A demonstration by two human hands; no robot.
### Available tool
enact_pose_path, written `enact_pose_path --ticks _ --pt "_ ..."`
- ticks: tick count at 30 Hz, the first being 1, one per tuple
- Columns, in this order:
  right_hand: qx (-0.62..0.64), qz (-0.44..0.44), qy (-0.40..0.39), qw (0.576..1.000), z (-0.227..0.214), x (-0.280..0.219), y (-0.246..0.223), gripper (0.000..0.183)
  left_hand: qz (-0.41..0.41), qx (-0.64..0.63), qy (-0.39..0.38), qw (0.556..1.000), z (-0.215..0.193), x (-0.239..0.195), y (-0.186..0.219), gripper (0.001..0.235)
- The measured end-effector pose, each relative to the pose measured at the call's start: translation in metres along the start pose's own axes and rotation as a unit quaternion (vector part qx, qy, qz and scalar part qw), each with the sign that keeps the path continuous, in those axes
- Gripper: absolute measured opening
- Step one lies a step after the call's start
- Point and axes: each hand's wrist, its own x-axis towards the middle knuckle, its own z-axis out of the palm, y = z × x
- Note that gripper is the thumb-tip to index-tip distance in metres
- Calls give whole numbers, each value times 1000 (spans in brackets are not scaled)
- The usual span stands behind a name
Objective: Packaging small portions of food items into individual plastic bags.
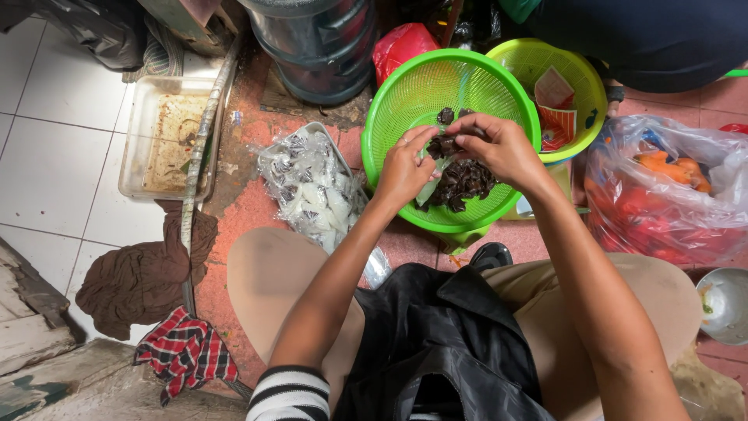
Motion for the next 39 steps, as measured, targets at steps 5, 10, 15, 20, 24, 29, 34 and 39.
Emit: enact_pose_path --ticks 5,10,15,20,24,29,34,39 --pt "-73 -24 2 997 9 -9 -20 23 35 10 13 999 2 -1 1 50" --pt "-129 -15 9 991 -2 -14 -37 25 40 16 27 999 -2 1 9 47" --pt "-159 59 53 984 -24 -16 -36 31 29 -35 43 998 -8 7 5 40" --pt "-227 -122 11 966 -12 -2 -6 42 62 -52 26 996 -15 16 -9 30" --pt "-64 -25 5 998 9 12 7 31 72 -19 31 997 -27 18 14 26" --pt "-226 -32 125 966 19 8 -24 15 109 218 47 969 -39 14 4 32" --pt "-314 -144 121 930 15 8 -34 29 69 279 37 957 -33 23 -3 20" --pt "-219 -236 19 946 29 -1 -48 59 -16 90 21 996 -13 16 78 19"
